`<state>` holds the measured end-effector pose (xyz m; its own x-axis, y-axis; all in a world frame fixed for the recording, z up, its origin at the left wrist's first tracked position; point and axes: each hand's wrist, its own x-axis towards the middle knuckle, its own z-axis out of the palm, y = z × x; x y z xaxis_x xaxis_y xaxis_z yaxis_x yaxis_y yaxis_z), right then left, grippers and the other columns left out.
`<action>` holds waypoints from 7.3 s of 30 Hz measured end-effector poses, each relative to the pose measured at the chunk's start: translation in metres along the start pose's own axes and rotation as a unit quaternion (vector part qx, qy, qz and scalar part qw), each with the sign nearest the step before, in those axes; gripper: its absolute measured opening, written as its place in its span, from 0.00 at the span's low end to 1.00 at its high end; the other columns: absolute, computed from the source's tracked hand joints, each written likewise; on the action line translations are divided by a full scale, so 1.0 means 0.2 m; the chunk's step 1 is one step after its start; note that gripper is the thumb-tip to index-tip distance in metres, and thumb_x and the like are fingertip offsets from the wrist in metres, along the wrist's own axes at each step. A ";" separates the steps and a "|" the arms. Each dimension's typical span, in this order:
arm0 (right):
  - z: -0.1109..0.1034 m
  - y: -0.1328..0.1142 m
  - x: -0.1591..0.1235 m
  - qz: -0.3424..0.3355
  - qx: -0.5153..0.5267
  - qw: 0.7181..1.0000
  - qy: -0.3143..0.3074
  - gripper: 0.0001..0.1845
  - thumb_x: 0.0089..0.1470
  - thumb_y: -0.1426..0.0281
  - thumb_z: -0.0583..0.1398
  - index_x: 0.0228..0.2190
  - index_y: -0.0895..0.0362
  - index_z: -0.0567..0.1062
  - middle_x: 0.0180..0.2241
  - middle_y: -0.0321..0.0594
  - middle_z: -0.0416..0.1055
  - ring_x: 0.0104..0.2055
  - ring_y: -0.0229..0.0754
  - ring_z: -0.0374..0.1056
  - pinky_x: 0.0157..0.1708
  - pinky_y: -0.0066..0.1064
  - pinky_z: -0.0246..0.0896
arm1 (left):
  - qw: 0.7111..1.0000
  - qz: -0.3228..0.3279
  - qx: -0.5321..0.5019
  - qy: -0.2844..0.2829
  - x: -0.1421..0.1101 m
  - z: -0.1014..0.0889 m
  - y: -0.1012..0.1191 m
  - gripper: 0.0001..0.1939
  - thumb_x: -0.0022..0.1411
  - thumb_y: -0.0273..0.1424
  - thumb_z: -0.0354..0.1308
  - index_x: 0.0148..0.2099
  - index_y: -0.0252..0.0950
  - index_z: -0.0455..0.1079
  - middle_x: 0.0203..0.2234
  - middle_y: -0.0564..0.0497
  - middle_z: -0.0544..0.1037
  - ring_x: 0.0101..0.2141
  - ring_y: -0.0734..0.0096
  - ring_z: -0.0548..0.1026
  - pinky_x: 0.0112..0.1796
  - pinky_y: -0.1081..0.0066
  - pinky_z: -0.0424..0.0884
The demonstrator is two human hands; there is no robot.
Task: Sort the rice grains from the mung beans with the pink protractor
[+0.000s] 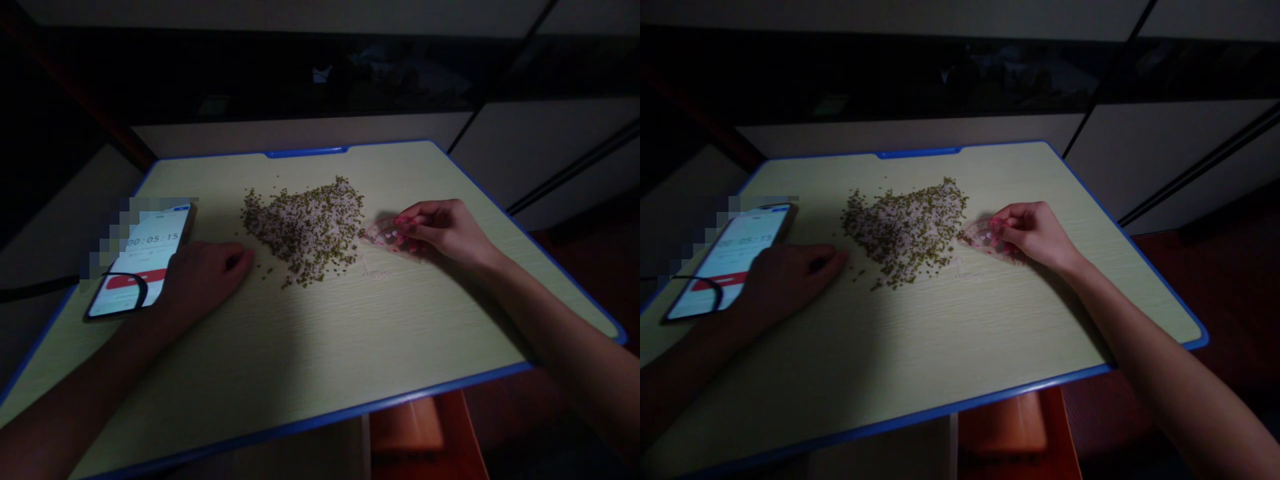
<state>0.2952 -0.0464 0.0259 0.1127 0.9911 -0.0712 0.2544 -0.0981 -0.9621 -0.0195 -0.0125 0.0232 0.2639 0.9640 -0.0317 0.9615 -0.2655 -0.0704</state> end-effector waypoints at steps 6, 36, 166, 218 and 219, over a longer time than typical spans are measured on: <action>-0.04 0.00 0.02 0.018 0.037 0.998 0.051 0.03 0.39 0.74 0.63 0.22 0.60 0.73 0.17 0.39 0.70 0.14 0.31 0.59 0.13 0.24 0.53 | 1.000 -0.007 0.003 0.001 0.00 0.00 0.00 0.23 0.59 0.43 0.37 0.26 0.38 0.68 0.21 0.50 0.71 0.25 0.66 0.67 0.25 0.71 0.53; -0.01 0.03 0.02 -0.013 -0.020 0.999 0.021 0.07 0.40 0.73 0.63 0.27 0.62 0.74 0.18 0.38 0.70 0.14 0.31 0.61 0.13 0.24 0.54 | 1.000 0.000 -0.009 0.001 0.00 0.00 0.00 0.22 0.59 0.43 0.37 0.24 0.38 0.66 0.20 0.50 0.69 0.24 0.67 0.66 0.26 0.71 0.52; 0.08 0.03 -0.06 -0.069 -0.087 0.981 -0.158 0.10 0.45 0.68 0.61 0.29 0.63 0.74 0.19 0.39 0.69 0.17 0.31 0.58 0.17 0.25 0.48 | 1.000 0.008 -0.002 0.008 -0.01 -0.01 0.02 0.23 0.60 0.42 0.38 0.26 0.36 0.69 0.20 0.50 0.70 0.23 0.69 0.65 0.25 0.71 0.53; -0.27 0.07 -0.41 0.190 -0.101 0.970 -0.112 0.20 0.36 0.56 0.66 0.16 0.56 0.66 0.16 0.39 0.70 0.17 0.36 0.64 0.17 0.28 0.59 | 0.999 0.050 -0.013 0.008 -0.03 -0.03 0.02 0.24 0.61 0.39 0.36 0.30 0.34 0.71 0.25 0.45 0.74 0.27 0.65 0.68 0.27 0.70 0.55; -0.25 0.06 -0.42 0.198 -0.113 0.966 -0.121 0.21 0.36 0.54 0.66 0.15 0.57 0.66 0.15 0.40 0.69 0.16 0.35 0.63 0.15 0.27 0.57 | 0.998 0.053 -0.015 0.009 -0.03 -0.03 0.02 0.24 0.61 0.39 0.37 0.30 0.33 0.71 0.25 0.45 0.74 0.27 0.65 0.68 0.28 0.69 0.55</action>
<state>0.3376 -0.1349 0.0341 0.0229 0.8614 -0.5074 0.4440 -0.4635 -0.7668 -0.0173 -0.0189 0.0288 0.3652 0.9307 -0.0199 0.9299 -0.3657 -0.0380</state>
